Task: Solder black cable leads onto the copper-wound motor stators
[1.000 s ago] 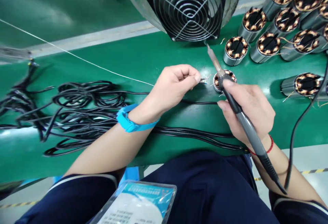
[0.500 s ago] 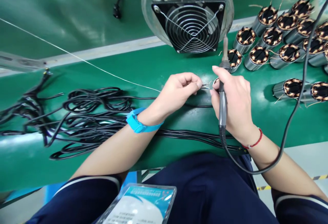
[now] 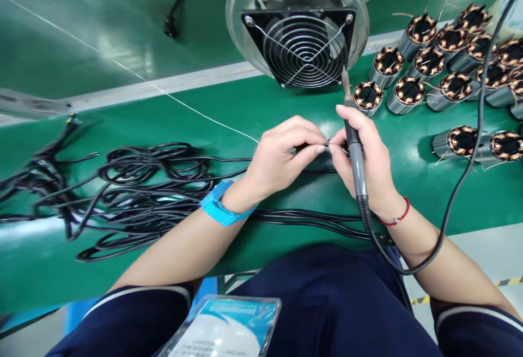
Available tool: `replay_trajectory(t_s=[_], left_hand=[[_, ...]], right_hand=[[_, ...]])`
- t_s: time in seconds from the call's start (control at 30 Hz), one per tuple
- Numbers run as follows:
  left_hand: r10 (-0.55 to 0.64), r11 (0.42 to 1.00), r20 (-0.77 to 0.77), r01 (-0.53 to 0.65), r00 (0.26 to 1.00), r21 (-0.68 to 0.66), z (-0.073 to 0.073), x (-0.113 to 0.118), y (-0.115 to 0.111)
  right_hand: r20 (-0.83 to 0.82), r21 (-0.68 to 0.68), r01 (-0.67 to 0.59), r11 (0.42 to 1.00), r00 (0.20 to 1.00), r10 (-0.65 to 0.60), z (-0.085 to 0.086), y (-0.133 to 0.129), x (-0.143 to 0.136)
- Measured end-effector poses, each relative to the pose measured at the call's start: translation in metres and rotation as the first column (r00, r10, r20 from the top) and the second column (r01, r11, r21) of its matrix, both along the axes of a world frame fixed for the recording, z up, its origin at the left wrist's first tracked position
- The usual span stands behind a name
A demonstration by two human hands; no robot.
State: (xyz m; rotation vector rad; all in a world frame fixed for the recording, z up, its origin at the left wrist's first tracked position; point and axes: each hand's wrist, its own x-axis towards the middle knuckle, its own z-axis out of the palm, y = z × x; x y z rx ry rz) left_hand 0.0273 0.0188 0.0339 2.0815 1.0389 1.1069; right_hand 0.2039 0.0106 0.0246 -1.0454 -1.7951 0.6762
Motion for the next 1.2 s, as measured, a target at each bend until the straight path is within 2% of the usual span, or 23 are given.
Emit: replay_trajectory(t_s=[0.1, 0.27, 0.33, 0.43, 0.57, 0.77, 0.9, 1.07, 1.2], left_hand=[[-0.012, 0.999, -0.041, 0.013, 0.999, 0.033, -0.001, 0.000, 0.000], [0.087, 0.986, -0.054, -0.094, 0.995, -0.135, 0.000, 0.004, -0.001], [0.124, 0.973, -0.055, -0.132, 0.991, -0.191, 0.000, 0.005, -0.001], [0.153, 0.958, -0.064, -0.164, 0.986, -0.234, 0.001, 0.007, -0.001], [0.178, 0.947, -0.072, -0.190, 0.981, -0.259, 0.000, 0.007, 0.000], [0.166, 0.945, -0.037, -0.170, 0.985, -0.281, -0.001, 0.008, 0.001], [0.162, 0.945, -0.042, -0.167, 0.986, -0.280, -0.001, 0.009, 0.001], [0.147, 0.943, -0.074, -0.163, 0.986, -0.290, -0.004, 0.011, -0.001], [0.151, 0.941, -0.074, -0.166, 0.986, -0.295, -0.006, 0.013, -0.001]], right_hand=[[-0.003, -0.007, -0.016, 1.000, 1.000, 0.016, -0.001, 0.001, 0.001], [0.120, 0.090, 0.028, 0.996, 0.992, -0.039, -0.003, 0.002, 0.014], [0.169, 0.079, 0.016, 0.997, 0.985, -0.030, -0.002, 0.002, 0.019], [0.237, 0.040, -0.025, 0.999, 0.971, 0.015, 0.004, 0.003, 0.020], [0.309, 0.084, 0.003, 0.996, 0.951, -0.029, 0.008, 0.005, 0.011], [0.242, 0.096, 0.067, 0.993, 0.966, -0.089, -0.001, 0.008, 0.001], [0.227, 0.119, 0.072, 0.990, 0.969, -0.098, 0.002, 0.002, 0.007], [-0.002, 0.222, 0.232, 0.947, 0.971, -0.238, 0.001, -0.019, 0.028], [-0.073, 0.325, 0.168, 0.931, 0.986, -0.152, -0.007, -0.030, 0.041]])
